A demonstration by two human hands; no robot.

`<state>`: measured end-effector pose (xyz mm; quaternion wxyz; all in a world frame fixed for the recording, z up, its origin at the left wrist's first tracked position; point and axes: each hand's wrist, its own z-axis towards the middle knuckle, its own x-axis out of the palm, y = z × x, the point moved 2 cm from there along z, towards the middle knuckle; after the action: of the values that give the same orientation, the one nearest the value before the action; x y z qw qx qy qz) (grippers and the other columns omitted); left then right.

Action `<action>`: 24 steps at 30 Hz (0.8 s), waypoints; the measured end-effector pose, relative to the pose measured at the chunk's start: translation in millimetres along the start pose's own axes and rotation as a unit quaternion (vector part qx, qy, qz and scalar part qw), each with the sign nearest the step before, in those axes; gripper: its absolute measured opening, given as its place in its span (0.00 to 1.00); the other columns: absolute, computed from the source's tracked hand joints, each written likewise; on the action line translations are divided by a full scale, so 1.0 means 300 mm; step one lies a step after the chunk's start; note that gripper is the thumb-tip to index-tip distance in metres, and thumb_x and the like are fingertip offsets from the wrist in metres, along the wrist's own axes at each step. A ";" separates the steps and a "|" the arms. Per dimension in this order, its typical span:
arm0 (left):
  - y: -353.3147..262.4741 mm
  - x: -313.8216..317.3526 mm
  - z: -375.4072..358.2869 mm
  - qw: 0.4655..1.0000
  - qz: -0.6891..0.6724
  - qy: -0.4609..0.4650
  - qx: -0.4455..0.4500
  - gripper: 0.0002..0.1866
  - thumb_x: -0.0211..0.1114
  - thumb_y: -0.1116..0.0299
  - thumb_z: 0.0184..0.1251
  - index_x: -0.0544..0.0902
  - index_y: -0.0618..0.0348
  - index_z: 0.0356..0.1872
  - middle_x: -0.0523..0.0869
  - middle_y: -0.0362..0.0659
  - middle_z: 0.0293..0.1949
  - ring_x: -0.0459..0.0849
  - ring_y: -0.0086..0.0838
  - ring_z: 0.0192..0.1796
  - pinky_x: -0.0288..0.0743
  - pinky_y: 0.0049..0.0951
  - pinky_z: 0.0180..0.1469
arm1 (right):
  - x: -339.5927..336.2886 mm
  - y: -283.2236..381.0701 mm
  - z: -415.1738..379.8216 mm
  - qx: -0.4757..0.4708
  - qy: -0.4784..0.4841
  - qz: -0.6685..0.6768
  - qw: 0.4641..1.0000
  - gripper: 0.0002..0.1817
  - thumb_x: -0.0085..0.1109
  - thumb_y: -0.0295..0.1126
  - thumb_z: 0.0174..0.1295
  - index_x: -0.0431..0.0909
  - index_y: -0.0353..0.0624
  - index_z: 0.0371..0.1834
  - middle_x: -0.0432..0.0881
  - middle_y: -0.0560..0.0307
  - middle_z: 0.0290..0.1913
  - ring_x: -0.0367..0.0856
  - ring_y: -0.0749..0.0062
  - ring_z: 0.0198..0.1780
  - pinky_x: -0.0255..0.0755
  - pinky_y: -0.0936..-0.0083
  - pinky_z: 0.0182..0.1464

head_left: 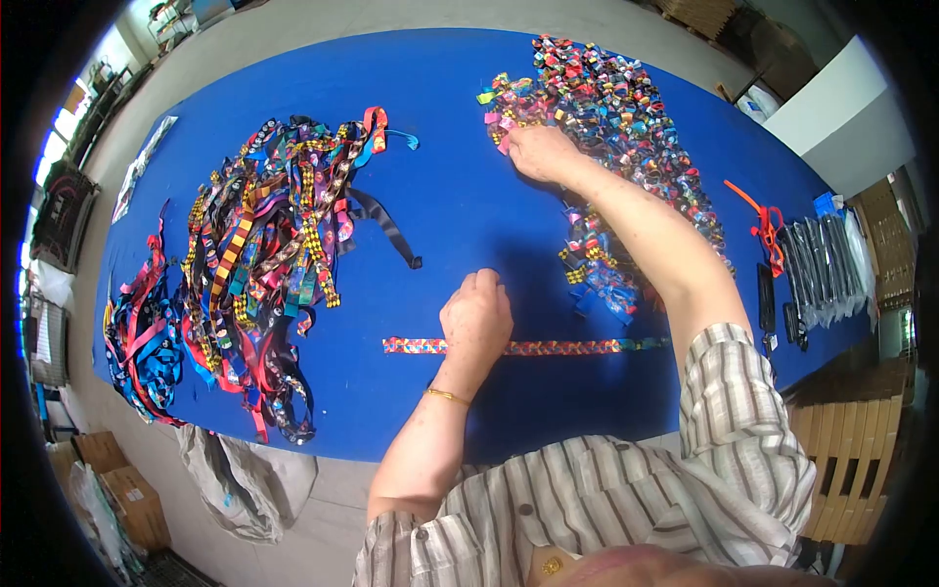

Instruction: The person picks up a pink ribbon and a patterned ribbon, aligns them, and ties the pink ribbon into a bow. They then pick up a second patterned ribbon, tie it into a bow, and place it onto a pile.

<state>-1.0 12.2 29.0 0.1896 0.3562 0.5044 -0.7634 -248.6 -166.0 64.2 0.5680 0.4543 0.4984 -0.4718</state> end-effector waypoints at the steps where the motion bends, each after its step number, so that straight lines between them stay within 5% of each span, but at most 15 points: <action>1: 0.003 0.002 0.001 1.000 0.001 -0.002 0.001 0.06 0.64 0.69 0.69 0.82 0.57 0.43 0.88 0.48 0.40 0.89 0.46 0.42 0.82 0.45 0.45 | -0.004 -0.007 -0.001 -0.018 -0.009 0.003 1.000 0.17 0.47 0.36 0.70 0.82 0.35 0.44 0.88 0.36 0.40 0.88 0.40 0.45 0.79 0.47 0.53; 6: 0.019 0.017 0.000 1.000 0.001 -0.003 0.003 0.07 0.64 0.68 0.70 0.82 0.57 0.44 0.88 0.49 0.41 0.89 0.47 0.42 0.82 0.45 0.45 | -0.191 0.085 -0.147 -0.131 -0.143 0.053 0.980 0.12 0.51 0.34 0.69 0.83 0.42 0.42 0.88 0.43 0.38 0.88 0.43 0.41 0.81 0.49 0.46; 7: 0.018 0.017 0.001 1.000 -0.002 -0.009 -0.002 0.06 0.64 0.68 0.70 0.83 0.56 0.43 0.88 0.49 0.40 0.89 0.47 0.42 0.82 0.45 0.45 | -0.234 0.127 -0.207 -0.100 -0.110 0.081 0.986 0.10 0.53 0.35 0.69 0.84 0.45 0.43 0.88 0.47 0.38 0.87 0.44 0.41 0.81 0.49 0.46; 10: 0.017 0.012 -0.002 1.000 -0.013 -0.017 -0.008 0.06 0.63 0.67 0.70 0.83 0.55 0.42 0.89 0.48 0.41 0.89 0.47 0.42 0.82 0.45 0.46 | -0.303 0.277 -0.448 -0.199 -0.105 0.131 0.965 0.09 0.56 0.34 0.70 0.84 0.43 0.43 0.88 0.50 0.43 0.86 0.51 0.46 0.78 0.57 0.49; 12: 0.017 0.010 -0.001 1.000 -0.020 -0.019 -0.005 0.06 0.62 0.67 0.71 0.83 0.55 0.43 0.89 0.48 0.41 0.89 0.47 0.43 0.82 0.47 0.46 | -0.301 0.393 -0.628 -0.290 -0.110 0.073 0.948 0.05 0.57 0.31 0.63 0.81 0.44 0.36 0.83 0.53 0.33 0.84 0.57 0.37 0.74 0.60 0.39; 16: 0.017 0.015 -0.004 0.999 -0.018 -0.028 0.005 0.05 0.63 0.67 0.70 0.83 0.54 0.42 0.89 0.49 0.41 0.89 0.48 0.43 0.82 0.47 0.45 | -0.217 0.525 -0.896 -0.257 -0.119 0.170 0.944 0.05 0.58 0.29 0.63 0.79 0.42 0.38 0.78 0.55 0.34 0.79 0.59 0.36 0.71 0.63 0.43; 24: 0.010 0.012 -0.010 0.999 -0.020 -0.031 -0.014 0.06 0.64 0.67 0.71 0.84 0.57 0.39 0.89 0.49 0.39 0.89 0.48 0.42 0.81 0.45 0.44 | -0.035 0.526 -0.979 -0.095 -0.182 0.126 0.971 0.06 0.56 0.29 0.61 0.77 0.41 0.38 0.75 0.52 0.37 0.77 0.58 0.42 0.70 0.63 0.45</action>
<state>-0.5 13.8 23.6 0.1951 0.3193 0.5159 -0.7706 -133.7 147.1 55.3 0.7446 0.3639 0.3684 -0.4212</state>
